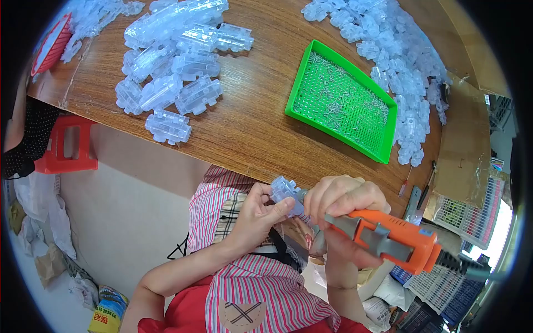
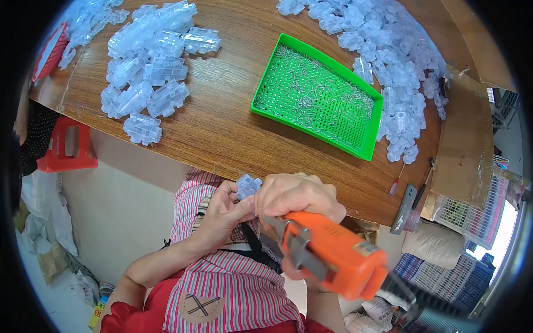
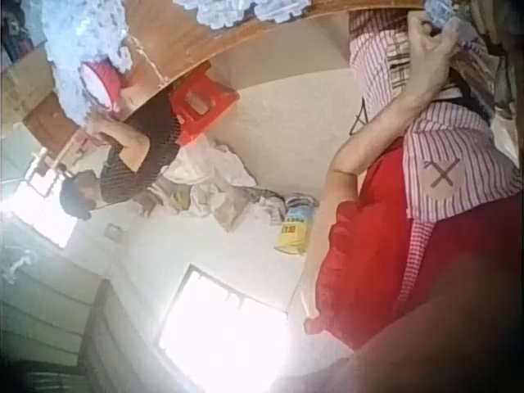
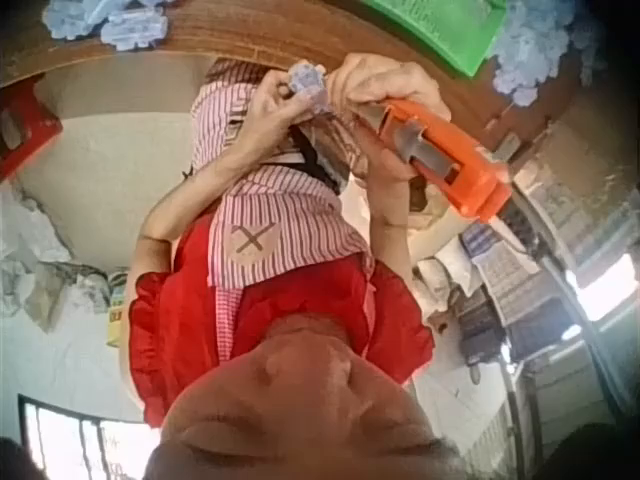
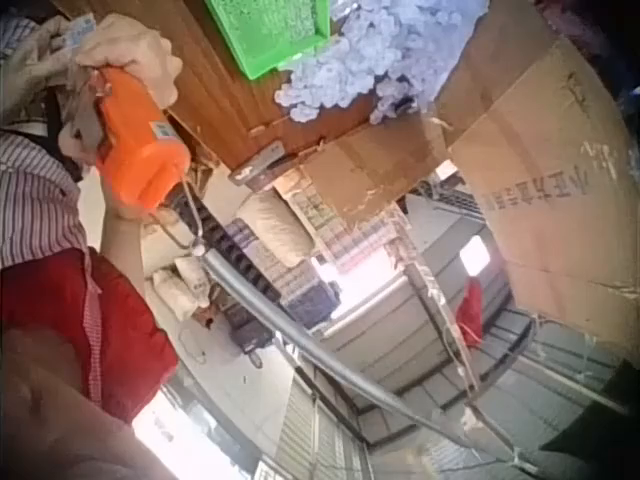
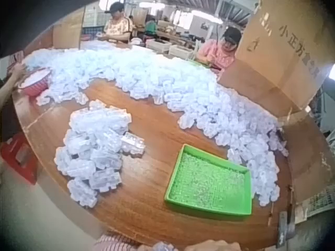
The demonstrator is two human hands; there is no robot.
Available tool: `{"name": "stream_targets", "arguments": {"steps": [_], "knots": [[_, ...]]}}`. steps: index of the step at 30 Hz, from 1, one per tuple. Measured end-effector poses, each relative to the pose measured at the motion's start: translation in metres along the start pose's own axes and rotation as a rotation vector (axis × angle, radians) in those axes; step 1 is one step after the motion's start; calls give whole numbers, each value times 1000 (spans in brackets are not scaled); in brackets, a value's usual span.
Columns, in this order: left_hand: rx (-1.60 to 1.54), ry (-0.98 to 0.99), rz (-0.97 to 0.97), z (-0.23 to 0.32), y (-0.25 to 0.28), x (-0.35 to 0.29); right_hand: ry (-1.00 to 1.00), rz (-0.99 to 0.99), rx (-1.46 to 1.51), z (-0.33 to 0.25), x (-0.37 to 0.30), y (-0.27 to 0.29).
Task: The person picks up a plastic part and uses a power screwdriver to drive a screw into it before setting it down. They then pick up several small screws from a tray, place them into the plastic parts by hand, and drive them in with the power screwdriver.
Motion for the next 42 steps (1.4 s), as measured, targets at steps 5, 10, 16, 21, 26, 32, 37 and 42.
{"name": "stream_targets", "arguments": {"steps": [5, 10, 16, 21, 26, 32, 37, 42], "knots": [[-13, -21, -20, 8, -5, 3, 116, -76, -25, -7, 4, -7], [25, -85, -4, 8, 0, 3, -143, 109, -189, 5, -2, 5], [32, -99, 114, 21, 3, -11, 110, 88, 57, -47, 16, 22], [-62, -40, 164, 18, 12, -7, 104, 174, -2, -32, 7, 19], [-46, -22, 155, 16, 12, -3, 87, 132, -5, -15, 4, 10], [-78, -58, 149, 15, 14, 0, 16, 145, 91, -2, 4, 7], [-80, -102, 144, 21, 11, 2, -1, 18, -3, 2, 3, 1], [-54, -125, 161, 24, 9, 2, 5, -28, 17, 2, 9, -3]]}}
Point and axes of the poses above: each hand's wrist, its own x-axis towards the middle knuckle, its own y-axis out of the back of the hand, z = x × y, the point moved 10 cm from there along x, towards the middle knuckle, and after that the axes turned 4 degrees about -x, right-handed, at the moved point
